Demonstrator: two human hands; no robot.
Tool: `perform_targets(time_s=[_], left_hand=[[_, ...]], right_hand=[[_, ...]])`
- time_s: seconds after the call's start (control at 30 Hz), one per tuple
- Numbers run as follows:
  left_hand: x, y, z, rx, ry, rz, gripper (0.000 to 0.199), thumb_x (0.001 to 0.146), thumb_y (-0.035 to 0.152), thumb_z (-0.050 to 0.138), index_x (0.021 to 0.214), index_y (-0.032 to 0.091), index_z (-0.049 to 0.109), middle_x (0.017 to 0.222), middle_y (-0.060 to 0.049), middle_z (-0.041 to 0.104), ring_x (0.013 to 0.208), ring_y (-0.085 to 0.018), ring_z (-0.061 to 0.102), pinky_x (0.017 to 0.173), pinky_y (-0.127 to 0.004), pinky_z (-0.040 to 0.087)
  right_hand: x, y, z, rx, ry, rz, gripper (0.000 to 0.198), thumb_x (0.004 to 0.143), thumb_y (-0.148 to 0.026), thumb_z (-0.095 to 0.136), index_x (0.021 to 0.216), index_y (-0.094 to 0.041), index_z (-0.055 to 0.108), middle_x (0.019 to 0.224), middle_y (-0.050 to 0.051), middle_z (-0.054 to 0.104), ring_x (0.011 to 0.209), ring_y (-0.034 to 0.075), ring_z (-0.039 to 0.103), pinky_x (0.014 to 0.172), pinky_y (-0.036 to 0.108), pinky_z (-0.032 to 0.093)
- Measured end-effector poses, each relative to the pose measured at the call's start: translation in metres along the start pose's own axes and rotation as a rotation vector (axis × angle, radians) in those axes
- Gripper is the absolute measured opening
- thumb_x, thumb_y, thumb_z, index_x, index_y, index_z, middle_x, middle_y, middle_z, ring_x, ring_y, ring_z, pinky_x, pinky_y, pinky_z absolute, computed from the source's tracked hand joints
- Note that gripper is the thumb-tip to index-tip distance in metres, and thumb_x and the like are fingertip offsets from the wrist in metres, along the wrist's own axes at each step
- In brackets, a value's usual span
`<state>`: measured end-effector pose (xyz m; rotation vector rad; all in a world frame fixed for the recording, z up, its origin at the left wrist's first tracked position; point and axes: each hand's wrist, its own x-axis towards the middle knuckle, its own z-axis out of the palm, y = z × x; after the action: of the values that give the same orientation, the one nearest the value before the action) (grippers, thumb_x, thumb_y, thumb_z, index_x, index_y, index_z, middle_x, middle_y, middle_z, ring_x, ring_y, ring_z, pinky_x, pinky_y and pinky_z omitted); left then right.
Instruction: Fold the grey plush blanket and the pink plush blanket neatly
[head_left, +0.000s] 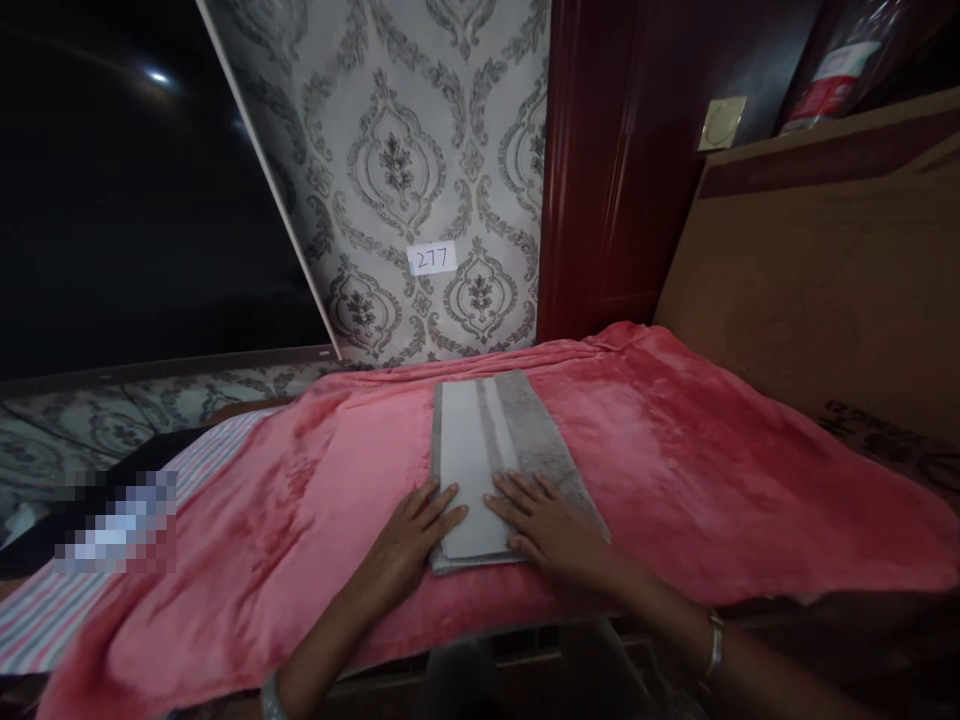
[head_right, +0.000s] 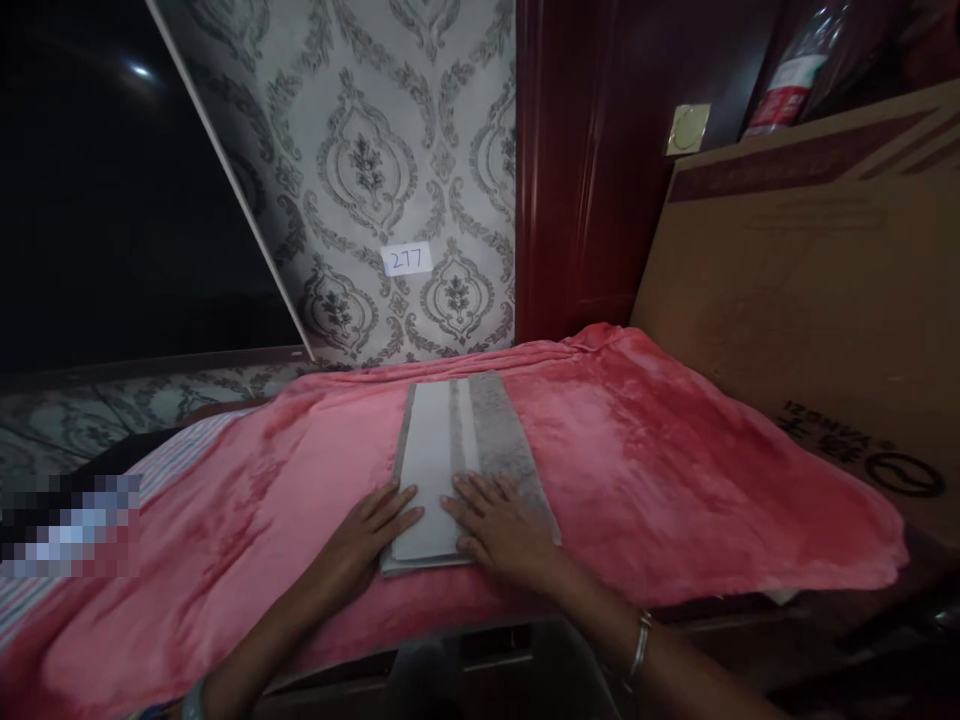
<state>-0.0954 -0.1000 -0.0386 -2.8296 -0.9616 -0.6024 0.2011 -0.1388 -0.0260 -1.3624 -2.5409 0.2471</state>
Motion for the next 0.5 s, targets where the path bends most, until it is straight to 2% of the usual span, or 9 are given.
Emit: perform_targets(time_s=[0.17,0.4,0.5], left_hand=[[0.002,-0.004,0.002,0.024,0.049,0.059,0.066,0.09,0.002,0.045,0.147,0.037,0.051,0.153,-0.004,0.053,0.146,-0.026,0.042,0.113,-0.052,0.046],[0.02,-0.01,-0.015,-0.124,0.131,0.111,0.046,0.094,0.014,0.046,0.134,0.029,0.064,0.144,-0.006,0.062,0.143,-0.024,0.046,0.112,-0.049,0.047],[0.039,-0.004,-0.026,-0.178,0.159,0.105,0.041,0.095,0.019,0.045,0.128,0.027,0.066,0.138,-0.007,0.067,0.141,-0.026,0.049,0.112,-0.051,0.047]], right_hand=[[-0.015,-0.02,0.024,0.006,0.128,0.004,0.072,0.094,-0.042,0.06,0.16,-0.03,0.033,0.167,0.01,0.025,0.155,0.029,0.02,0.124,0.059,0.019],[0.001,-0.049,0.021,0.068,0.175,0.154,0.086,0.081,-0.037,0.071,0.159,-0.028,0.036,0.165,0.012,0.032,0.152,0.036,0.026,0.122,0.065,0.019],[0.015,-0.059,0.021,0.126,0.261,0.218,0.091,0.077,-0.025,0.066,0.161,-0.023,0.031,0.161,0.011,0.041,0.149,0.035,0.034,0.122,0.061,0.026]])
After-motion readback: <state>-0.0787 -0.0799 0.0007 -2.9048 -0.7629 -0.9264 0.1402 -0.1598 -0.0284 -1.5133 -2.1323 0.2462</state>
